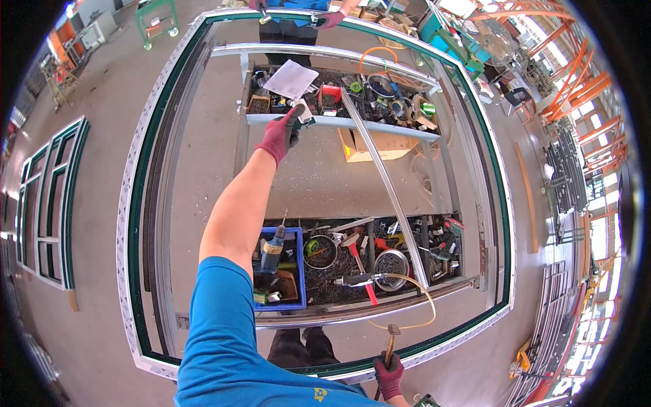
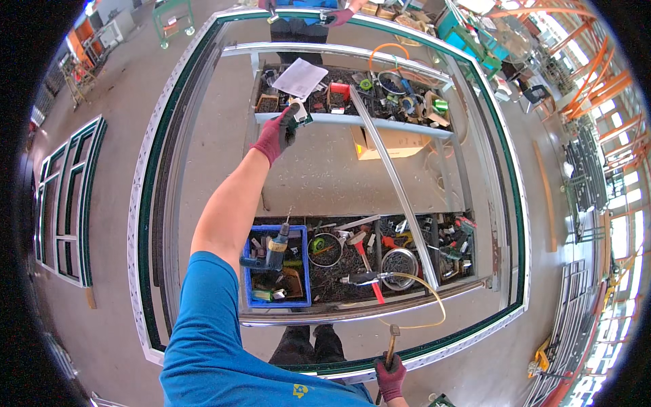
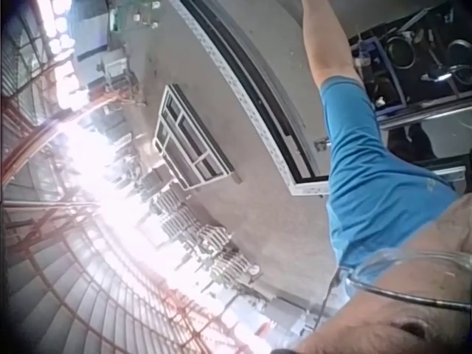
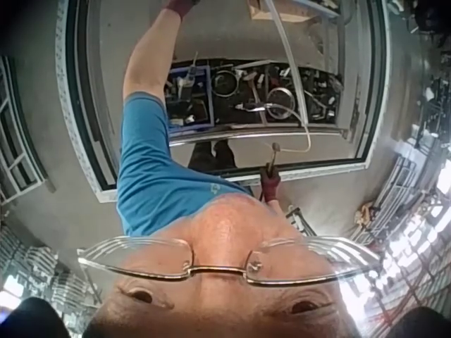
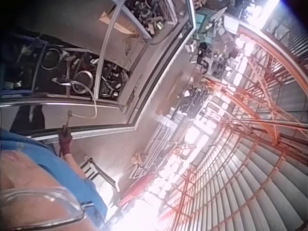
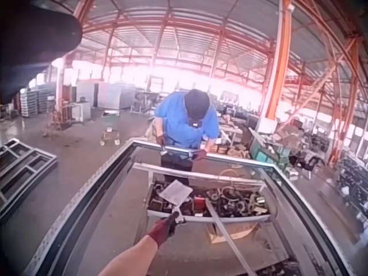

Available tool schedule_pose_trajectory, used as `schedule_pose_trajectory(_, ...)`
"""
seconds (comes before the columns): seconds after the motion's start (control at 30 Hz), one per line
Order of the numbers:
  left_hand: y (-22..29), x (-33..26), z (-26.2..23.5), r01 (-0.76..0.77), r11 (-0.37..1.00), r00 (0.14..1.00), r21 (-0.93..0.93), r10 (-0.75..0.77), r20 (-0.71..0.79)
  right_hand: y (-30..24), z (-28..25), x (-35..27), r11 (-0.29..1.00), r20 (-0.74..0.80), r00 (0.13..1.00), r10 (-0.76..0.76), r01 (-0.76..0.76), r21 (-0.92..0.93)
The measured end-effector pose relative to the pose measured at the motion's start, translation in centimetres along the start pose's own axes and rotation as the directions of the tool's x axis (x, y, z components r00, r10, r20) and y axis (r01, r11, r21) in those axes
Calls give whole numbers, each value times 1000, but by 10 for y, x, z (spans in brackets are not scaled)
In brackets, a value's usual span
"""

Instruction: Assembling and securing metal frame components using hand and power tools in a workshop environment.

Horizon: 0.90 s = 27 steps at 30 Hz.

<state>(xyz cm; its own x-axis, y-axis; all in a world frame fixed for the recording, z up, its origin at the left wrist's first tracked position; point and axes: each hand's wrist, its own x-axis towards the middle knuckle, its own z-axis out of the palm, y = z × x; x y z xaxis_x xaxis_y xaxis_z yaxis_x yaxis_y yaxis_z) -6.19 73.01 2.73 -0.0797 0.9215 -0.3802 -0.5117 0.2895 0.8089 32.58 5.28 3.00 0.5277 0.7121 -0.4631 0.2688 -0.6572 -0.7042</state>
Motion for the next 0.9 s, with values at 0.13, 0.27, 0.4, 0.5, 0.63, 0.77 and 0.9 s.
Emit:
schedule_pose_trajectory(0.13, 1, -2, -3, 1, 1000, 1000, 12, -1, 16, -10, 2, -2, 1000, -6, 1000, 6, -6, -5)
schedule_pose_trajectory(0.27, 3, -6, 0, -3, 1000, 1000, 4, 3, -6, 5, -1, 1, 1000, -3, 1000, 16, -16, 2)
schedule_pose_trajectory(0.4, 6, -7, -3, -12, 999, 1000, 48, 11, 15, 5, -1, 1, 999, 6, 999, 38, -38, 3)
schedule_pose_trajectory(0.5, 7, -6, -3, -19, 997, 1000, 80, 17, 24, 8, -1, 1, 999, 6, 999, 35, -35, 14)
schedule_pose_trajectory(0.63, 9, -6, -6, -49, 995, 998, 90, 46, 40, 1, 0, 0, 1000, 14, 1000, 19, -19, -6)
schedule_pose_trajectory(0.77, 12, -3, 2, -36, 997, 996, 64, 30, 81, -2, 0, -1, 1000, -6, 1000, -1, 1, 5)
schedule_pose_trajectory(0.9, 14, -6, 2, -3, 994, 999, 105, -1, 39, 6, 0, 3, 1000, -5, 1000, 16, -16, 1)
